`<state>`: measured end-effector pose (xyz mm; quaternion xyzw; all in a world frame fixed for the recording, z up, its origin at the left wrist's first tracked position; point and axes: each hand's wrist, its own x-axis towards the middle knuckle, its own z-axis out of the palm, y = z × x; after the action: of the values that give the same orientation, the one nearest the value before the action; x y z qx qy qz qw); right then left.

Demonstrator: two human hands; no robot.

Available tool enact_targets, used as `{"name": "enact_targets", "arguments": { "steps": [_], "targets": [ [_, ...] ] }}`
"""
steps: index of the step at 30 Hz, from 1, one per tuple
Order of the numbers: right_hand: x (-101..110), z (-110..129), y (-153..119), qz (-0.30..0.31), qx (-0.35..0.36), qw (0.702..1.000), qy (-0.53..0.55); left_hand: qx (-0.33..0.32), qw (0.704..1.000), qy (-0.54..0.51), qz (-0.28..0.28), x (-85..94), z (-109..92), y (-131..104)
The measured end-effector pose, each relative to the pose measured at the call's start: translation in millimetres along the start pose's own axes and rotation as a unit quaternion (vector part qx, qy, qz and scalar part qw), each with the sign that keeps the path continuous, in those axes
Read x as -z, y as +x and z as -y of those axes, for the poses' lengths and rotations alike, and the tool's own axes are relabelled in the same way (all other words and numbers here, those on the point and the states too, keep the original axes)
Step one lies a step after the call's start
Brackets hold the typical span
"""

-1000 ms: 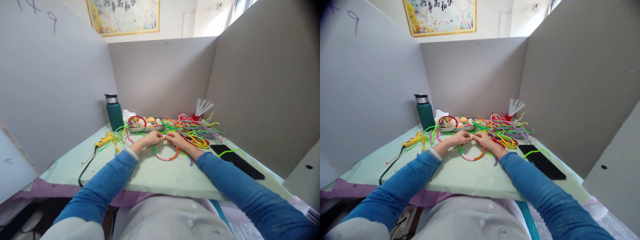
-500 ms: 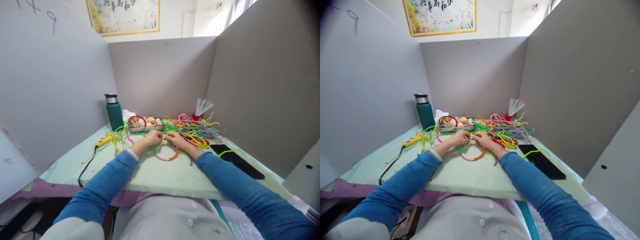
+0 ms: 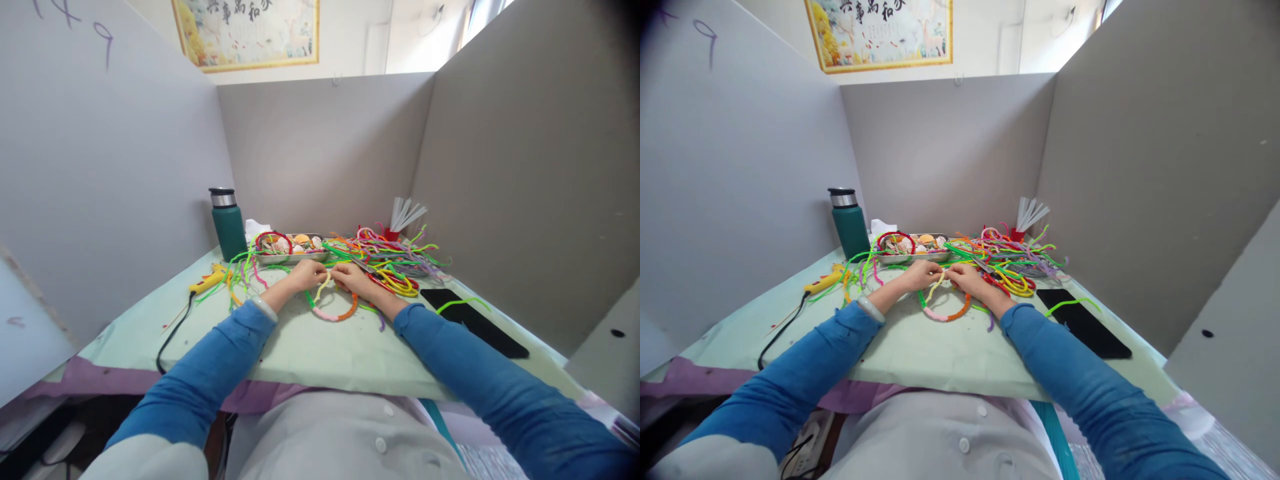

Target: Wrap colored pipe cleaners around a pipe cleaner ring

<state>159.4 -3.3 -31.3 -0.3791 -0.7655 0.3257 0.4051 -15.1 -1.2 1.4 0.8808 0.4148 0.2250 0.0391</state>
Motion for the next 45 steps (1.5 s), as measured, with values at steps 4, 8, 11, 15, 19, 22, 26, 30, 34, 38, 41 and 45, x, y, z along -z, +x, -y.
{"name": "enact_targets", "arguments": {
  "steps": [4,8,11,15,19,22,26,30,34,38,41,45],
  "targets": [
    [0,1,-1,0.000,-0.001,1.000,0.002,0.021,0.999,-0.047,0.014,-0.2,-1,0],
    [0,3,-2,0.000,-0.003,1.000,0.004,0.050,0.994,-0.095,0.017,1.0,-5,0],
    [0,2,-2,0.001,-0.002,1.000,-0.001,0.041,0.995,-0.087,0.017,3.0,-7,-1],
    [0,-2,0,-0.001,0.007,1.000,-0.006,0.016,0.998,-0.057,0.015,5.4,-9,-2],
    [0,-3,0,0.003,0.006,1.000,0.001,0.010,0.999,-0.033,0.017,6.0,-10,-2],
    [0,-3,0,0.002,0.006,1.000,0.000,0.003,1.000,-0.020,0.019,6.0,-9,-2],
    [0,-3,1,0.002,0.011,1.000,-0.005,-0.006,1.000,-0.015,0.020,5.5,-7,-2],
    [0,-3,1,0.002,0.010,1.000,-0.010,-0.016,1.000,-0.006,0.020,2.3,-4,-2],
    [0,-3,1,0.001,0.010,1.000,-0.008,-0.013,1.000,0.002,0.014,-0.3,-3,-1],
    [0,-3,2,-0.001,0.010,1.000,-0.008,-0.007,1.000,0.010,0.000,2.0,-6,-1],
    [0,-3,2,0.005,0.012,1.000,-0.007,0.006,1.000,-0.007,0.009,4.9,-9,-1],
    [0,-2,1,0.006,0.015,1.000,-0.006,0.030,0.998,-0.046,0.024,6.9,-11,-2]
  ]
}}
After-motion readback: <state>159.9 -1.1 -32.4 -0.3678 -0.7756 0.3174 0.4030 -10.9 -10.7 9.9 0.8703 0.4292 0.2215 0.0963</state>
